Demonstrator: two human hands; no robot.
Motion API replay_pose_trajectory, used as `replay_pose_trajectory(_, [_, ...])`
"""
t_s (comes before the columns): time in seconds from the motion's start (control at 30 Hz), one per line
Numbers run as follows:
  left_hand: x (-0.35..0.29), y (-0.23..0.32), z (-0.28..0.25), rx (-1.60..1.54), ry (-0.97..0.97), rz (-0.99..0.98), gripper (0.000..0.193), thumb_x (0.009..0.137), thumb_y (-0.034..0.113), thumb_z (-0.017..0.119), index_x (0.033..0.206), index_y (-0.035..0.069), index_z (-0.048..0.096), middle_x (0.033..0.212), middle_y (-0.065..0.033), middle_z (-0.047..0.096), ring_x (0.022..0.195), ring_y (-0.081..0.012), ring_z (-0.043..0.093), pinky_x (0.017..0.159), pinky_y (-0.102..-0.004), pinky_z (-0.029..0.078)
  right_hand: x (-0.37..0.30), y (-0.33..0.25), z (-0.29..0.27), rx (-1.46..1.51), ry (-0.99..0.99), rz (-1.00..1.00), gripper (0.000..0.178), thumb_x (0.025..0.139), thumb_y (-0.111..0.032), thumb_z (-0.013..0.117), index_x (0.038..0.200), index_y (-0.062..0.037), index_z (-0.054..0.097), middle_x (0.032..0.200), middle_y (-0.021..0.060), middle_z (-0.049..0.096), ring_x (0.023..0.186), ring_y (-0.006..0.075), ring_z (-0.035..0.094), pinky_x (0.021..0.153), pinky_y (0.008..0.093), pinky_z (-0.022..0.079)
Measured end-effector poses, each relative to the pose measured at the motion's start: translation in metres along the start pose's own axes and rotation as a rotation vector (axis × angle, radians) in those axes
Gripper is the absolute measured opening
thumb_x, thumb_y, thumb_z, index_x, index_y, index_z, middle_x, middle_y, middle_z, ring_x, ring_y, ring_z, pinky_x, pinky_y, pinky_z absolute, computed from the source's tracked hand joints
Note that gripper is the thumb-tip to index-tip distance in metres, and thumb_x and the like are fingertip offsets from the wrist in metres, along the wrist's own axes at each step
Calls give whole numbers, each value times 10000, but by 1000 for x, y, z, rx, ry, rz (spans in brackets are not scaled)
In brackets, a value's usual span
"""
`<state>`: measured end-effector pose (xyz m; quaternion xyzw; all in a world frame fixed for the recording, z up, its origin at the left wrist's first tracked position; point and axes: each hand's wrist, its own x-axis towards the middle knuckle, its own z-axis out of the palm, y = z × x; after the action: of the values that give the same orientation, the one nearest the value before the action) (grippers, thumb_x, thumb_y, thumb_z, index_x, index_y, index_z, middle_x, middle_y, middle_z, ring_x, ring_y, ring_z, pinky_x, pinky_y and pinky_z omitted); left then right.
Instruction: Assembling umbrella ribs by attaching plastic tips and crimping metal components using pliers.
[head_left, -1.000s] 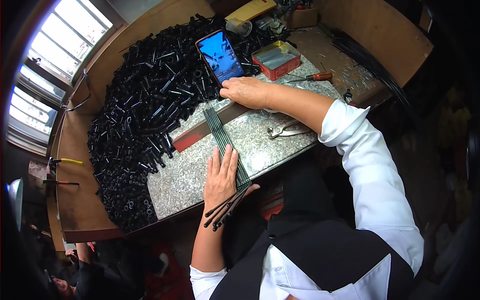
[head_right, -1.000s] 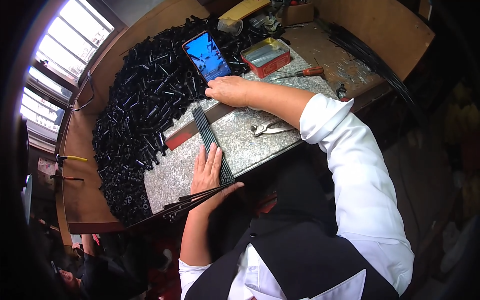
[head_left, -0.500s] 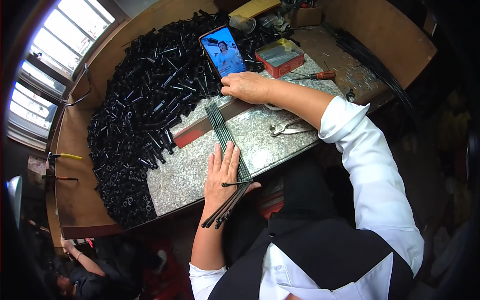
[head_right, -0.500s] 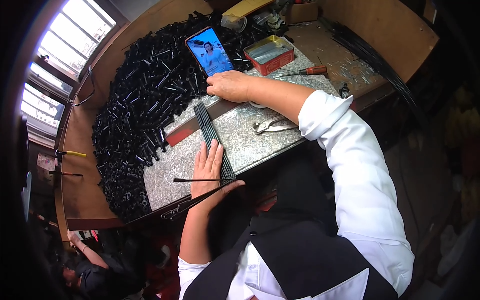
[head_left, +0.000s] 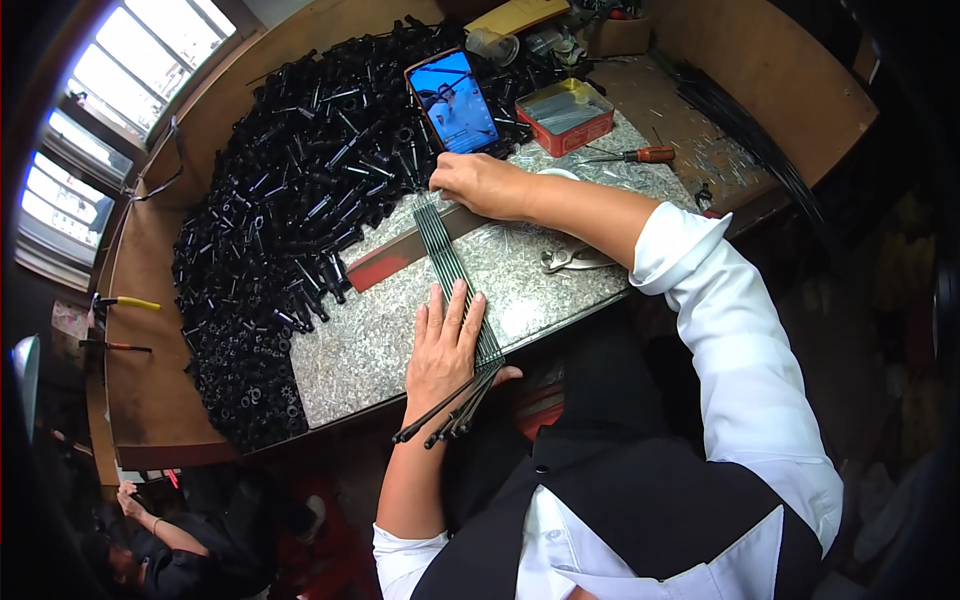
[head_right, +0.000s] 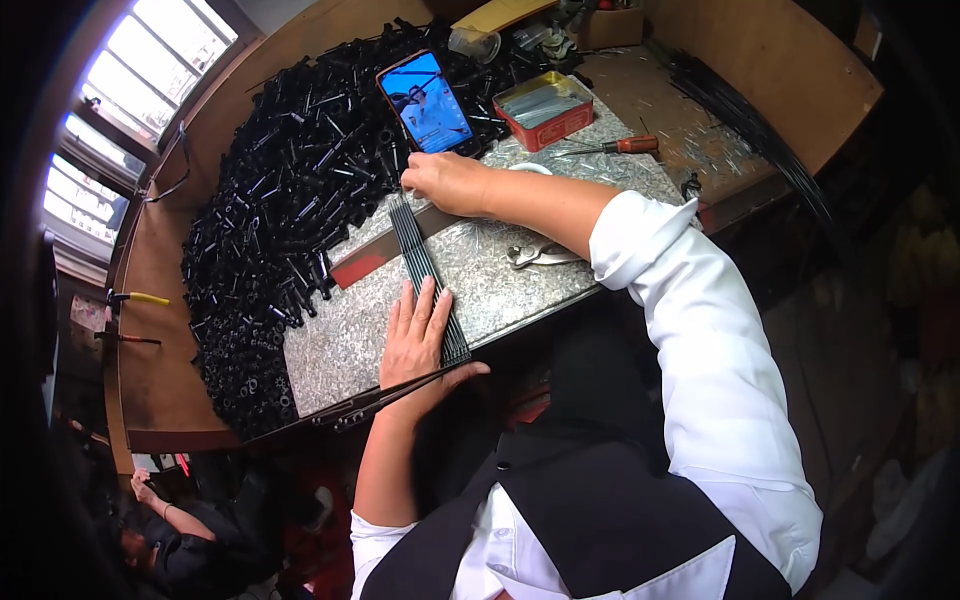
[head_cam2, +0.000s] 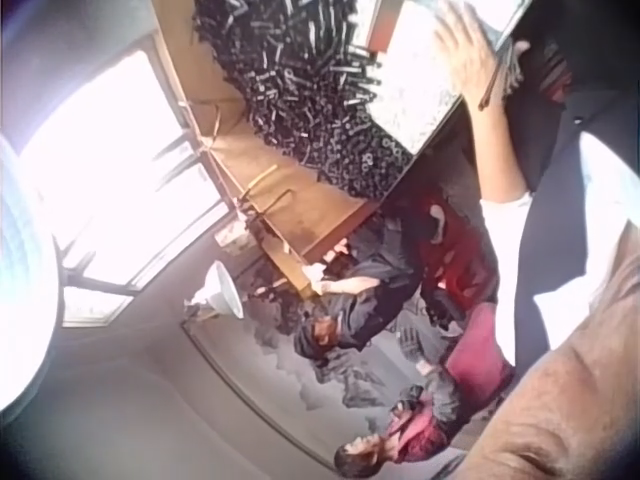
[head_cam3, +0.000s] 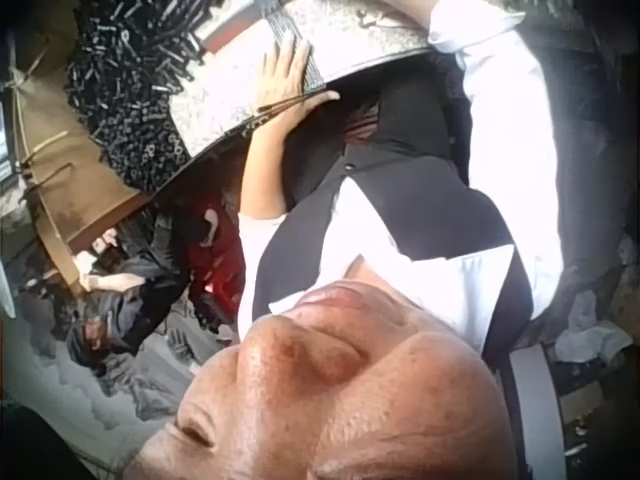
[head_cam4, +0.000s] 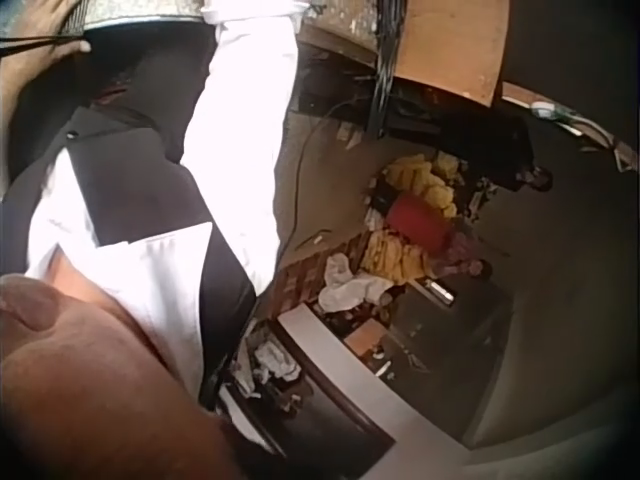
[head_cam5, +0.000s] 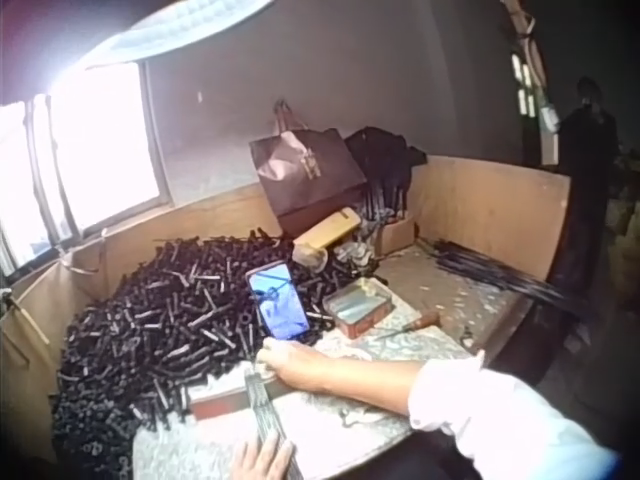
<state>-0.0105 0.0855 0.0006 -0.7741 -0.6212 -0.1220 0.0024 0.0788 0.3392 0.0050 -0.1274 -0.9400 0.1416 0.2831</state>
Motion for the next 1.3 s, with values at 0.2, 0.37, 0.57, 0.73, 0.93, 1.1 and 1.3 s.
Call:
replay_pose_trajectory(0.2, [-4,-4,0,19,46,2,907,669,495,754,1361,33,395,1462,-200,305,1368,-411,240,1106,-503,234,-21,12,-58,-219,125,26,129,822,-130,637,927,-59,620,917,101,596,840,318,614,704,403,501])
replay_pose_trajectory(0.37, [-3,-2,0,-1,41,6,903,666,487,758,1351,20,401,1456,-198,316,1366,-413,244,1101,-507,243,-46,91,-120,-634,-22,308,129,793,-168,579,836,-81,664,865,130,622,810,332,635,700,432,511])
replay_pose_trajectory(0.57, [-3,-1,0,-46,46,-1,942,627,500,774,1348,18,405,1442,-205,334,1357,-424,254,1098,-511,245,-48,113,-128,-593,-328,579,147,718,-65,631,849,-53,697,908,178,670,895,352,643,750,430,519])
replay_pose_trajectory(0.73, [-4,-2,3,-12,82,10,941,628,495,777,1347,17,404,1440,-207,335,1352,-431,258,1098,-511,246,-44,107,-128,-650,-387,533,156,725,-46,613,857,-36,696,917,172,670,902,349,643,760,421,521])
replay_pose_trajectory(0.93, [-3,-1,3,-1,74,3,939,636,493,775,1347,6,399,1438,-209,336,1353,-430,257,1098,-510,248,-55,102,-131,-848,-249,347,180,773,-37,566,912,-30,679,1005,153,653,953,322,637,802,408,521])
replay_pose_trajectory(1.1, [-4,-3,3,10,77,1,945,639,496,771,1346,-6,397,1439,-207,340,1362,-416,252,1100,-504,246,-41,60,-129,-747,-287,404,203,798,-58,560,986,-26,629,1031,161,631,987,314,617,847,404,507])
replay_pose_trajectory(1.3, [-5,-3,4,7,94,3,944,641,493,772,1349,-5,395,1438,-208,343,1362,-414,253,1098,-511,245,-18,9,-74,-321,-196,7,241,749,52,534,965,-52,552,950,117,544,945,326,569,785,411,476])
